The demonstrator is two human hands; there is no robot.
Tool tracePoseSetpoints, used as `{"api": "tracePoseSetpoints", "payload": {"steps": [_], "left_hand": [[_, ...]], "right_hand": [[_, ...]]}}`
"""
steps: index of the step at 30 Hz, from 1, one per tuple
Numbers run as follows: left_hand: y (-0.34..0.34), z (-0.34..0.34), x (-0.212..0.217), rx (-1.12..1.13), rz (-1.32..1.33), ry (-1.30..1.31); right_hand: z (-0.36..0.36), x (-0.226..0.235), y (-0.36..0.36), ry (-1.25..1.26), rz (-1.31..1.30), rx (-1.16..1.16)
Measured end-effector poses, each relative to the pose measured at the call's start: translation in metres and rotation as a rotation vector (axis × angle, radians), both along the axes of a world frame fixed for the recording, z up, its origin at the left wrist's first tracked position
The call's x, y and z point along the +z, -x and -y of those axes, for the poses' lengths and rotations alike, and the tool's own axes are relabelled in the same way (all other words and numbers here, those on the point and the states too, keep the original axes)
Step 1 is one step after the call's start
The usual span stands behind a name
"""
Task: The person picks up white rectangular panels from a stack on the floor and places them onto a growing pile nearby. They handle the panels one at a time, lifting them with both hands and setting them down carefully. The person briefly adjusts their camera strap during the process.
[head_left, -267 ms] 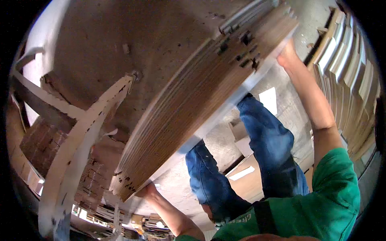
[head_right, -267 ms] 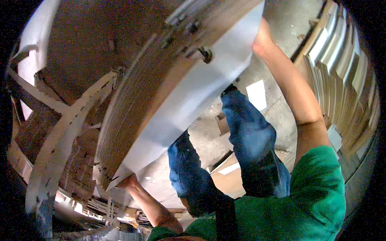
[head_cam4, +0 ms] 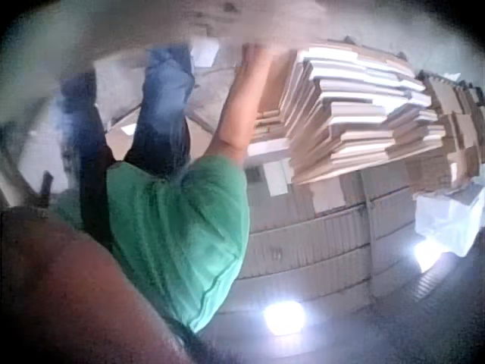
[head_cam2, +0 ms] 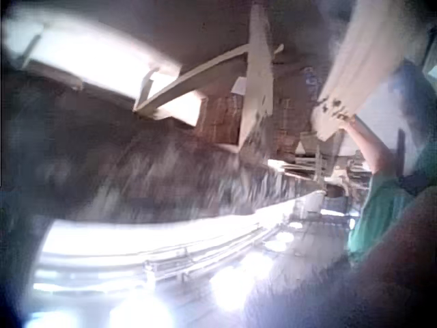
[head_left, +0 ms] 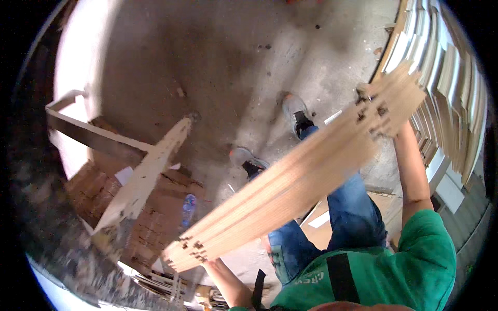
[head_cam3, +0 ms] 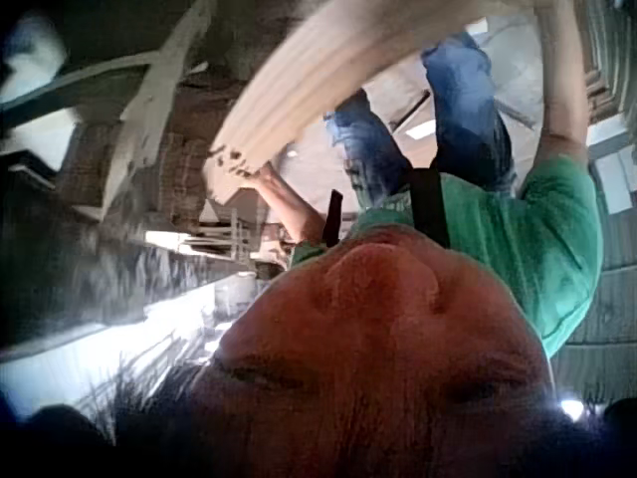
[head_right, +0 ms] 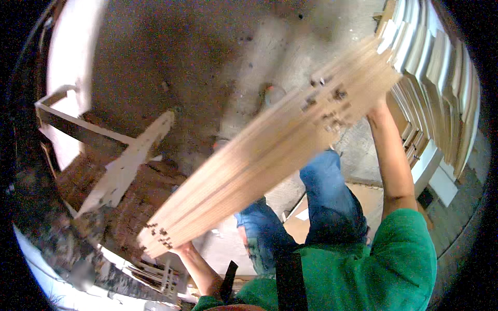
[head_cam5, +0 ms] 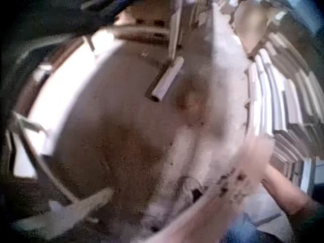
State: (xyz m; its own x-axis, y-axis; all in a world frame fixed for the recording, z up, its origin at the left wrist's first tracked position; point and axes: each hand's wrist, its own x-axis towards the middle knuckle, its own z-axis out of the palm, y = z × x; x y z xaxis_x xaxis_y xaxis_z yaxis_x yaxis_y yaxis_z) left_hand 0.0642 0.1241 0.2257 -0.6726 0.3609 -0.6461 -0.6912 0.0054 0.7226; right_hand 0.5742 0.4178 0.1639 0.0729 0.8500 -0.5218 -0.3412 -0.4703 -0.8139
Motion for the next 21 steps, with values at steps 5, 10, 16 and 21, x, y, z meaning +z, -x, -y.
{"api": "tracePoseSetpoints", "payload": {"steps": [5, 10, 16, 21], "left_hand": [[0.005, 0.005, 0.1, -0.58, 0.036, -0.127], [-0.058, -0.065, 0.209, -0.599, -0.021, 0.267], [-0.063, -0.131, 0.188, -0.969, -0.198, 0.324], [-0.168, -0.213, 0.205, -1.471, -0.006, 0.189]], "right_hand": [[0.07, 0.103, -0.114, 0.136, 0.098, -0.151], [0.167, 0.252, -0.144, 0.209, 0.204, -0.519], [0.332, 0.18, -0.168, 0.357, 0.044, -0.636], [0.374, 0.178, -0.177, 0.239, -0.119, -0.843]]}}
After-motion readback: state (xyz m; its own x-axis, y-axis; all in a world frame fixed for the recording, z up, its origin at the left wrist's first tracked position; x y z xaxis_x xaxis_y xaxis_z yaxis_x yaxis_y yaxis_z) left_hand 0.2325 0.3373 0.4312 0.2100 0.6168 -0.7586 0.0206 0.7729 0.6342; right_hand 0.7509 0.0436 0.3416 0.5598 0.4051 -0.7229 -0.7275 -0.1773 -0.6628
